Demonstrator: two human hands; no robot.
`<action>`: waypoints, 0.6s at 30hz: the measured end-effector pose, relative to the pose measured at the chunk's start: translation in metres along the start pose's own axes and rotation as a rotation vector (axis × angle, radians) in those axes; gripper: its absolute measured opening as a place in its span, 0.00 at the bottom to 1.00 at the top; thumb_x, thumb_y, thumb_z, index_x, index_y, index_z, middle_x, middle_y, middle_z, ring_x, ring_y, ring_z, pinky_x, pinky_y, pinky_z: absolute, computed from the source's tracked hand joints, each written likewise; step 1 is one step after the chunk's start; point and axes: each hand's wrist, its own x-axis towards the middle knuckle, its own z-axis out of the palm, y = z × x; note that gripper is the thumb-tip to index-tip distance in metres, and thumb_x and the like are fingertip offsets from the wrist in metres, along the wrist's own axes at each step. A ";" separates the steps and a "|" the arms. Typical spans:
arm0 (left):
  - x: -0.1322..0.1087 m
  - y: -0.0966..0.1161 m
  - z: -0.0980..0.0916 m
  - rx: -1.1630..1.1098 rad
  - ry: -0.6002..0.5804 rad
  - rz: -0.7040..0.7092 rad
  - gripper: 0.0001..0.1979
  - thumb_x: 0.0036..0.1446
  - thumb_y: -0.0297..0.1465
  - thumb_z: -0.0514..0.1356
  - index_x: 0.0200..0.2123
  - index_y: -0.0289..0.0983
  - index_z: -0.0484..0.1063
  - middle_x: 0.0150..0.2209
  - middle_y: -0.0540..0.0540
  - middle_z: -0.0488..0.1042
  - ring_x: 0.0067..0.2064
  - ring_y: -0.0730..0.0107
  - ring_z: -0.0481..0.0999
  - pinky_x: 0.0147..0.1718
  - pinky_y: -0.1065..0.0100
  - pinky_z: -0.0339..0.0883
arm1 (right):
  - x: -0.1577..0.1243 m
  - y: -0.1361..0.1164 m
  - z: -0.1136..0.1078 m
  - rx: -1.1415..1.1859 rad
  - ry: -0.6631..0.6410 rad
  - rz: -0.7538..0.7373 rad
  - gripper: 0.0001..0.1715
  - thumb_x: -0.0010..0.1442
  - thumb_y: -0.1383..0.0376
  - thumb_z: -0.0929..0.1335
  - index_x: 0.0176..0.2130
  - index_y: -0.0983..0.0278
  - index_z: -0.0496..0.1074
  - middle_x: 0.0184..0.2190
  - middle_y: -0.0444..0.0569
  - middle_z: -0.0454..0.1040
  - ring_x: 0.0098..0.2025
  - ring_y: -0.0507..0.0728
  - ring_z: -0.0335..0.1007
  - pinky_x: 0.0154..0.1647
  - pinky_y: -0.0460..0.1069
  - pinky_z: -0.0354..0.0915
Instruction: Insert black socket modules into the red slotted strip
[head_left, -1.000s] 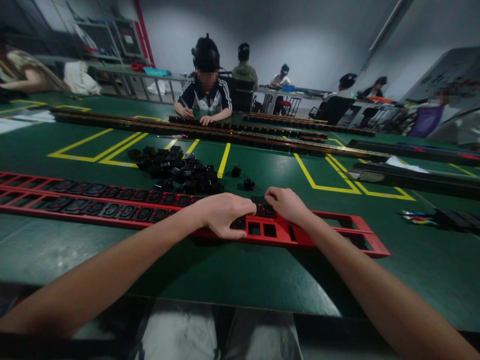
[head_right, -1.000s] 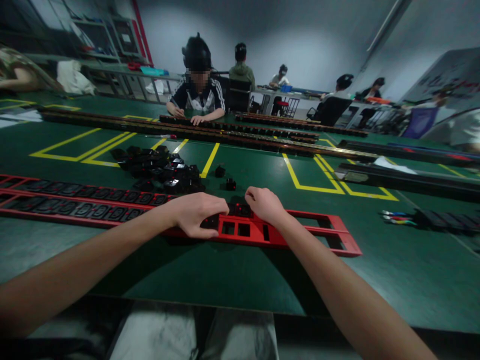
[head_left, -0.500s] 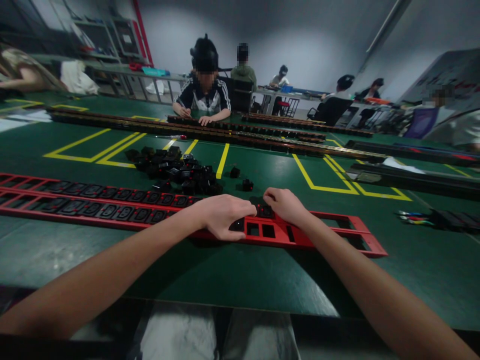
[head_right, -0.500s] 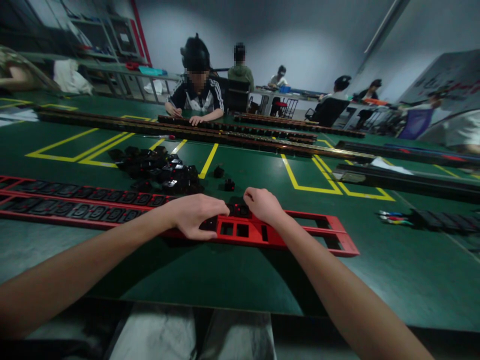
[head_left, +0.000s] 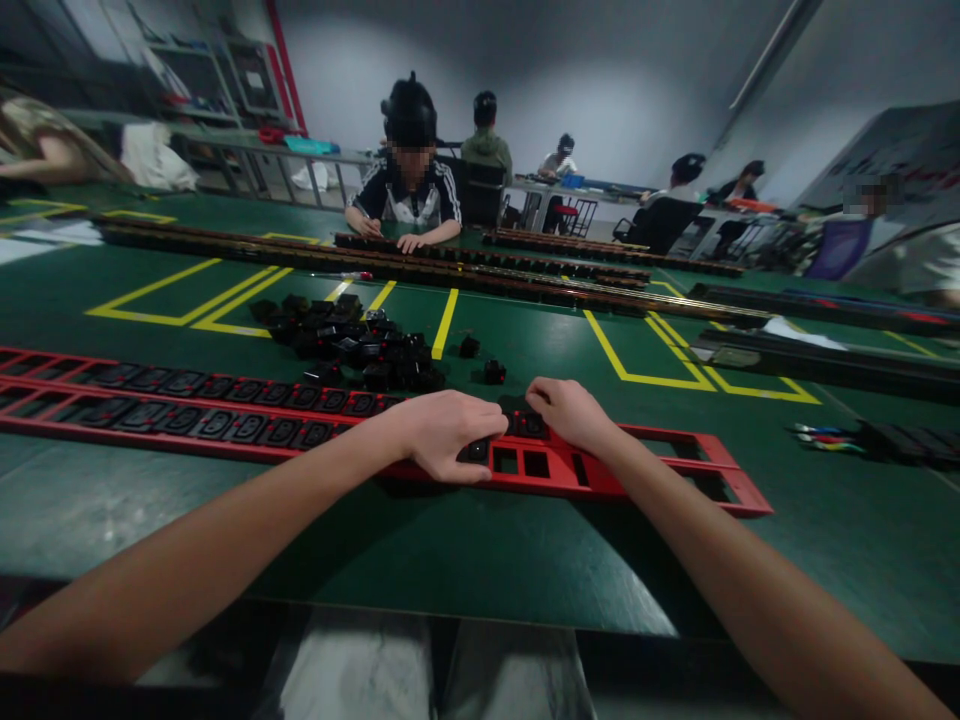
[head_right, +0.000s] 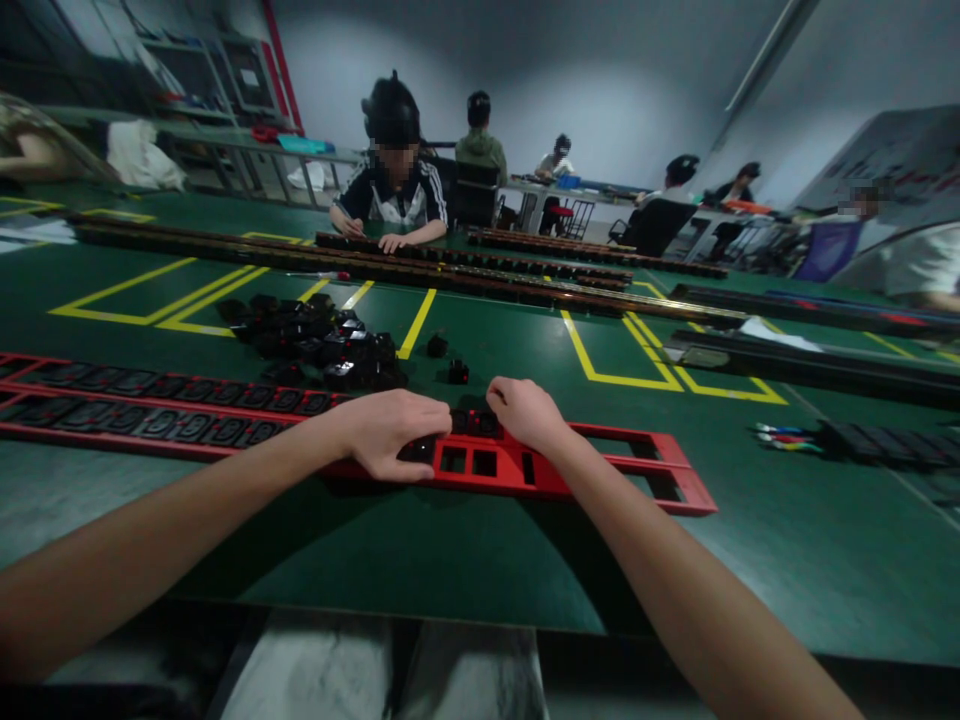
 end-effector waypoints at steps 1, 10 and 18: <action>0.000 0.000 0.000 -0.003 0.000 0.000 0.12 0.57 0.39 0.59 0.37 0.36 0.64 0.36 0.43 0.72 0.34 0.63 0.71 0.33 0.64 0.67 | 0.000 0.000 0.000 -0.003 0.002 0.000 0.14 0.66 0.63 0.61 0.37 0.62 0.75 0.35 0.50 0.79 0.34 0.55 0.70 0.32 0.47 0.57; 0.000 0.001 -0.001 -0.006 -0.006 0.001 0.11 0.58 0.37 0.58 0.38 0.36 0.64 0.36 0.43 0.72 0.34 0.63 0.71 0.33 0.63 0.67 | 0.000 0.001 0.000 0.005 0.007 -0.003 0.14 0.66 0.63 0.61 0.37 0.62 0.75 0.35 0.51 0.79 0.34 0.56 0.70 0.32 0.48 0.57; 0.000 0.001 -0.001 -0.007 -0.009 -0.007 0.11 0.58 0.38 0.56 0.39 0.36 0.64 0.36 0.43 0.72 0.34 0.63 0.71 0.34 0.63 0.67 | 0.000 0.000 0.000 0.016 0.011 -0.006 0.14 0.66 0.63 0.61 0.38 0.62 0.75 0.35 0.50 0.78 0.34 0.55 0.71 0.33 0.47 0.58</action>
